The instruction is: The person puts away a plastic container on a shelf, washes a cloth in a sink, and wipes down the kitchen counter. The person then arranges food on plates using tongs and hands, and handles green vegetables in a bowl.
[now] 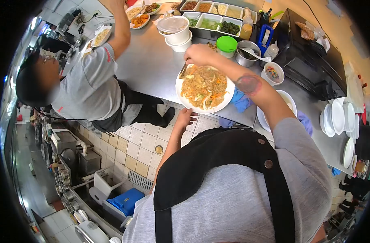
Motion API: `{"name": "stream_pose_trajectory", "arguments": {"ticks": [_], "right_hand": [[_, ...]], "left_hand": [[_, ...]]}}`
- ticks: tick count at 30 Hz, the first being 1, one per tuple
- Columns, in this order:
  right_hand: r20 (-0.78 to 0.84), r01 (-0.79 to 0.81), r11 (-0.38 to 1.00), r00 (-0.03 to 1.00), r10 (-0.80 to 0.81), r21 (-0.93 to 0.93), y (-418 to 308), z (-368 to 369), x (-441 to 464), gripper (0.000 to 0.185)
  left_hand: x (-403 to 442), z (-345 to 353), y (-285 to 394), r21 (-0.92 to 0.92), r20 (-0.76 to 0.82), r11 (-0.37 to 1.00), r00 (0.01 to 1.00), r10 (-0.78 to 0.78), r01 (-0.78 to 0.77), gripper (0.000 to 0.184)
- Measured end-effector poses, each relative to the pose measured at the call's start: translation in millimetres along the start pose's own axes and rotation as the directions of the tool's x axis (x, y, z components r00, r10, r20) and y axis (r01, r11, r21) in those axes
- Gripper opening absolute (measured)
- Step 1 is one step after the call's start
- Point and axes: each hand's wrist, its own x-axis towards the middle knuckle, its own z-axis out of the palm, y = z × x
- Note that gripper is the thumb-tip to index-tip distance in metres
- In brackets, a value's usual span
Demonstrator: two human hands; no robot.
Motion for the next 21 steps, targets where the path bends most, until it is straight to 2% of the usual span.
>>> {"name": "stream_pose_trajectory", "arguments": {"ticks": [3, 6, 9, 10, 12, 15, 18, 21], "right_hand": [[-0.083, -0.054, 0.997, 0.995, 0.059, 0.061, 8.0, -37.0, -29.7, 0.020], [-0.074, -0.214, 0.968, 0.972, 0.225, 0.134, 15.6, -53.9, -62.5, 0.021], [0.130, -0.389, 0.886, 0.921, 0.367, 0.253, 4.2, -54.1, -89.7, 0.021], [0.086, -0.365, 0.886, 0.931, 0.356, 0.284, 3.0, -39.8, -95.5, 0.021], [0.028, -0.331, 0.933, 0.943, 0.331, 0.139, 8.1, -5.8, -100.4, 0.022], [-0.014, -0.369, 0.906, 0.925, 0.380, 0.208, 1.2, -10.2, -105.9, 0.024], [0.032, -0.392, 0.895, 0.918, 0.394, 0.215, 14.2, -47.5, -101.5, 0.023], [-0.146, -0.434, 0.887, 0.878, 0.455, 0.155, 32.1, -37.8, -81.6, 0.021]], "left_hand": [[0.2, 0.1, -3.0, -0.008, 0.012, 1.000, 1.000, -0.001, 0.001, 0.032], [2.1, -0.8, -2.8, -0.002, 0.022, 1.000, 1.000, 0.008, -0.008, 0.032], [1.1, 0.2, 1.5, 0.013, 0.025, 1.000, 1.000, 0.003, -0.004, 0.033], [2.2, 0.1, 1.0, 0.016, 0.027, 1.000, 1.000, 0.001, -0.001, 0.032], [3.9, 0.1, 0.5, 0.017, 0.034, 1.000, 0.999, -0.004, 0.003, 0.032], [4.7, -1.7, 0.5, 0.021, 0.040, 1.000, 0.999, -0.011, 0.011, 0.032], [-0.6, 0.2, 0.8, 0.011, 0.028, 1.000, 1.000, -0.008, 0.008, 0.032], [3.8, 0.6, -9.3, -0.013, 0.031, 1.000, 0.999, -0.019, 0.020, 0.032]]}}
